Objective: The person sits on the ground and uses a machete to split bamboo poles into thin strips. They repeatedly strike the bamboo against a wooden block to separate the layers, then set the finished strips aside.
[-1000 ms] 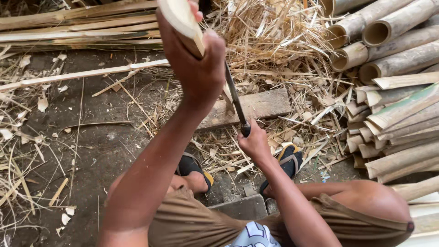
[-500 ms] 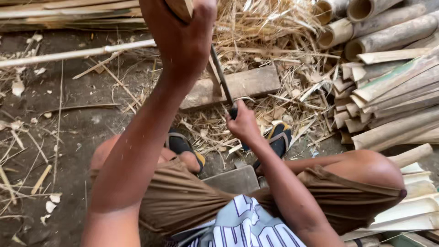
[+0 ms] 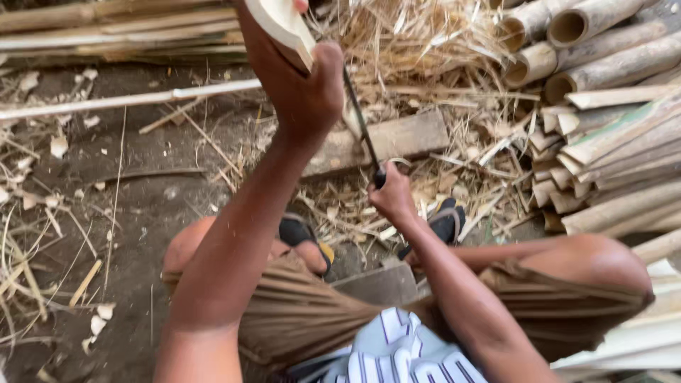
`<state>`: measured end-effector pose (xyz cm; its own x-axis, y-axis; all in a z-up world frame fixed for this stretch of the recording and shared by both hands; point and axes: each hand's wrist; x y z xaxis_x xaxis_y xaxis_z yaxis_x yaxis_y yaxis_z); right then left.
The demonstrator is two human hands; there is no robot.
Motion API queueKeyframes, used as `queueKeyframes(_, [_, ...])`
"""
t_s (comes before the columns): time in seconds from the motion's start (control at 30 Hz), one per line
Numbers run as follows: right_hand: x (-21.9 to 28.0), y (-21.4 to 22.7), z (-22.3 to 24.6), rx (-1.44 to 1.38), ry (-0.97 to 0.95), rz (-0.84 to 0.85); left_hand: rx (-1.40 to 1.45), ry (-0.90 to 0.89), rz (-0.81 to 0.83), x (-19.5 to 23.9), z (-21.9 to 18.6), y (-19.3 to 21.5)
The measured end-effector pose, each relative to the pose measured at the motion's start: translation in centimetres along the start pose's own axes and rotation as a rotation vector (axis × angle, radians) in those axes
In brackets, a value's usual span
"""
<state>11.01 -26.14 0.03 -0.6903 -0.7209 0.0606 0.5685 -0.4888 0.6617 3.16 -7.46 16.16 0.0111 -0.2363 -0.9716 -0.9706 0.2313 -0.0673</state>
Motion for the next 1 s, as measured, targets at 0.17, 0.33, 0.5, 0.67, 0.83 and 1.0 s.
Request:
queueKeyframes(0.17, [1.2,3.4,2.8,-0.107,0.037,0.04,0.049,0.067,-0.002,-0.7,-0.2,-0.5])
queueKeyframes(0.33, [3.8,6.8,6.1,-0.386,0.342,-0.203,0.1,0.085,0.028,-0.5,-1.1,-0.2])
queueKeyframes(0.5, [-0.2,1.6,2.4,-0.028,-0.114,0.063,0.077,0.153,-0.091,-0.6,-0.6,-1.3])
queueKeyframes(0.67, [1.0,4.6,4.7,-0.106,-0.097,0.061,0.094,0.036,-0.023,-0.8,-1.0,-1.6])
queueKeyframes(0.83, [2.6,5.1,4.2,-0.298,0.264,-0.207,0.135,0.059,0.0,-0.7,-1.3,-1.5])
queueKeyframes(1.0, [-2.0,-3.0,-8.2,0.291,-0.286,0.165,0.039,0.191,-0.027,-0.7,-0.3,-1.2])
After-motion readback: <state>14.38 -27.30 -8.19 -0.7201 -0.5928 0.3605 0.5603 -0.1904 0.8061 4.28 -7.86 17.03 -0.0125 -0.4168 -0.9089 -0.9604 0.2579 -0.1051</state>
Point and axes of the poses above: each hand's wrist, its own x-axis away from the middle knuckle, its own y-axis out of the back of the hand, z = x × y, and after that the axes turned 14 degrees about -y, right-handed
